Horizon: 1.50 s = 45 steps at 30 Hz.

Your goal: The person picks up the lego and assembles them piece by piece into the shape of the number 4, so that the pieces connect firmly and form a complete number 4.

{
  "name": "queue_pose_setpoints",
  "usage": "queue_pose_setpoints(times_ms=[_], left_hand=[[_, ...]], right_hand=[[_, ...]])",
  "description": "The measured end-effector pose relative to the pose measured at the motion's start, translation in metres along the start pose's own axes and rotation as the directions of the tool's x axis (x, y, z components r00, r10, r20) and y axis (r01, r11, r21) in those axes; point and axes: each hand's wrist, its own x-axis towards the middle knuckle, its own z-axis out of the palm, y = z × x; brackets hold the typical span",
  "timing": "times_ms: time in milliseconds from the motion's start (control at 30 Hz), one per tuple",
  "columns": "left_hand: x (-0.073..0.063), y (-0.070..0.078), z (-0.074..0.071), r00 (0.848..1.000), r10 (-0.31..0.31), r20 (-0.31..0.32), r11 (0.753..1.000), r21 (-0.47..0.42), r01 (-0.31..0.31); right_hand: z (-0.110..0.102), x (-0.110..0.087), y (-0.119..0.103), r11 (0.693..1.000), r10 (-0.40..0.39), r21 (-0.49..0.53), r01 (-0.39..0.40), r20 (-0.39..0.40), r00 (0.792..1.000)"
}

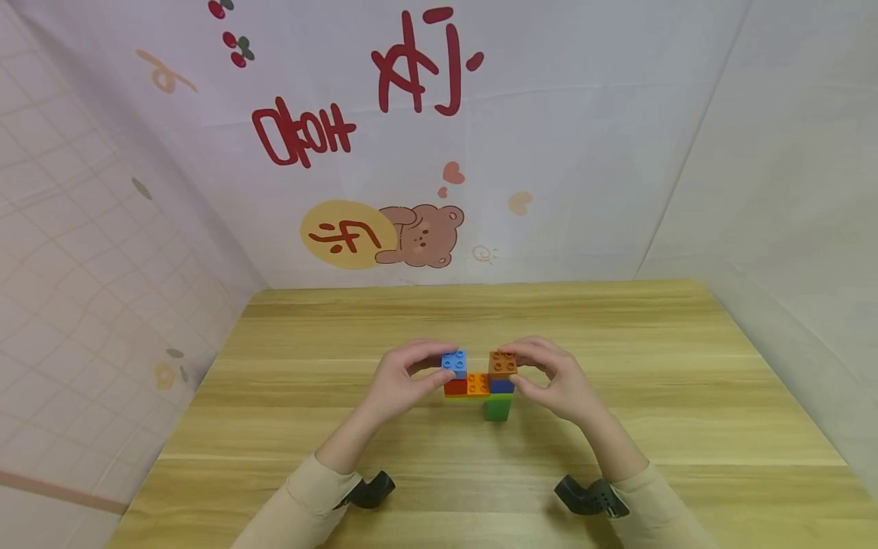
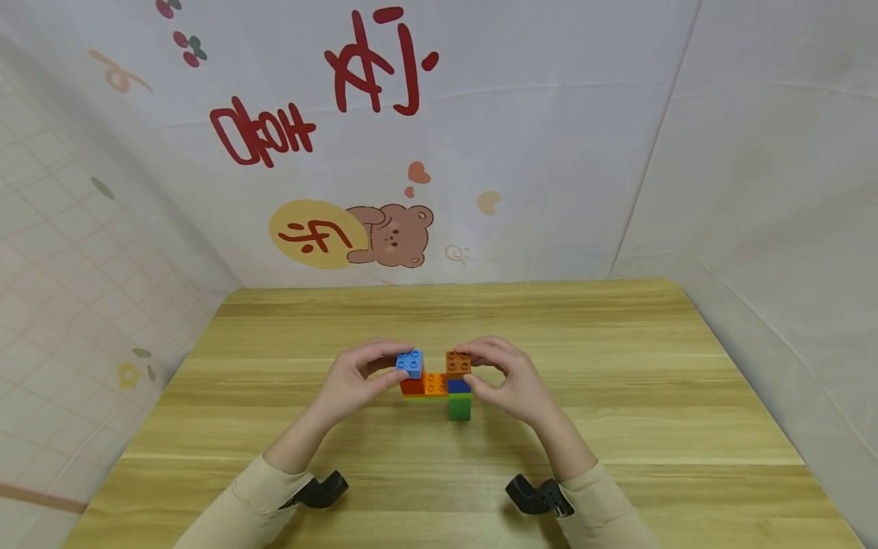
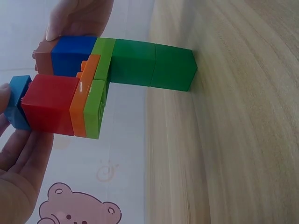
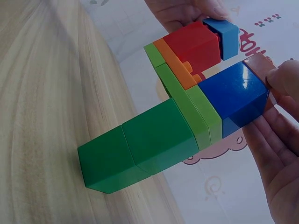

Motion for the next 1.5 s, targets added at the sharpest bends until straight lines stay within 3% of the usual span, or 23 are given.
queue_pose_setpoints(times_ms=[267, 433, 700, 967, 1033, 1333, 1500], left_hand=[[-0.001, 0.012, 0.002, 0.998, -0.057, -0.003, 0.998, 0.020, 0.057], [-0.002, 0.023, 0.004, 0.999, -0.044, -0.017, 0.998, 0.039, 0.045], [-0.003, 0.002, 0.005, 0.999, -0.025, -0.029, 0.999, 0.024, 0.026], [-0.002, 0.009, 0.005, 0.999, -0.042, -0.022, 0.999, 0.024, 0.042], [-0.002, 0.002, 0.005, 0.999, -0.035, -0.020, 0.999, 0.011, 0.035], [-0.004, 0.000, 0.005, 1.000, -0.010, -0.014, 1.000, -0.016, 0.010], [-0.005, -0.002, 0.006, 0.999, -0.034, -0.011, 0.999, -0.024, 0.033]], right_hand=[[0.000, 0.000, 0.000, 1.000, 0.000, -0.006, 0.000, 0.001, 1.000], [0.001, 0.000, 0.001, 1.000, 0.003, 0.007, -0.003, 0.003, 1.000], [0.000, 0.000, 0.000, 1.000, 0.000, 0.013, 0.000, 0.003, 1.000], [0.000, 0.000, -0.001, 1.000, 0.000, 0.000, 0.000, 0.002, 1.000], [0.001, -0.001, -0.001, 1.000, -0.005, -0.002, 0.005, 0.001, 1.000], [0.001, -0.001, -0.002, 1.000, -0.008, -0.009, 0.007, -0.001, 1.000], [0.001, -0.001, -0.002, 1.000, 0.001, -0.007, -0.001, -0.003, 1.000]])
